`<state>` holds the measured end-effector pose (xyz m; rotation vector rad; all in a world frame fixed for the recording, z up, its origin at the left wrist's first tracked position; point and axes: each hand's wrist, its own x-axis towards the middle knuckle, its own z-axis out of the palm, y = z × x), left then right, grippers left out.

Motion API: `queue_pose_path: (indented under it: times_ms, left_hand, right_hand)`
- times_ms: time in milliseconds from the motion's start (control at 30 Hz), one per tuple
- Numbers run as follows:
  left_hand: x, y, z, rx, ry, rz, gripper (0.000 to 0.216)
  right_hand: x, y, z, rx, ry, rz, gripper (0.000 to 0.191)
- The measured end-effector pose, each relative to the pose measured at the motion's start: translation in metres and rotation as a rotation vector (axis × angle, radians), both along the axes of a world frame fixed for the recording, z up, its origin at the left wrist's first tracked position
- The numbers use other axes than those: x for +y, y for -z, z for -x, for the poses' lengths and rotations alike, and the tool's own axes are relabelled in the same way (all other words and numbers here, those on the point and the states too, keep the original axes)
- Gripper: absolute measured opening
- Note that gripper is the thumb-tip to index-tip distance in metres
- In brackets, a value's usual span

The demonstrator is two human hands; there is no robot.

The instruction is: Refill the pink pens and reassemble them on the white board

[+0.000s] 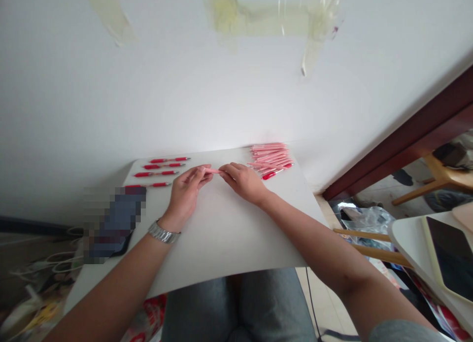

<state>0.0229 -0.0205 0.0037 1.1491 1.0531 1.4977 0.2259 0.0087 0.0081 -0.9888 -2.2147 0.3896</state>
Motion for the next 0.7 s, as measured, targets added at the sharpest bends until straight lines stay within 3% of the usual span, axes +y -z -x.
queue_pose_path:
  times_ms: [200, 467, 700]
  left_hand:
    - [0.002, 0.0027, -0.0002, -0.012, -0.022, 0.009, 0.042]
    - [-0.0004, 0.0008, -0.0019, 0.02, -0.071, -0.007, 0.039]
    - [0.0051, 0.0032, 0.0047, -0.048, -0.123, 0.0, 0.036]
  right_hand:
    - [-0.0015, 0.006, -0.0001, 0.006, 0.018, 0.009, 0.013]
    - [-0.0017, -0.0016, 0.0023, -0.015, -0.04, -0.033, 0.028]
    - [0.001, 0.0055, -0.0036, -0.004, 0.026, 0.026, 0.01]
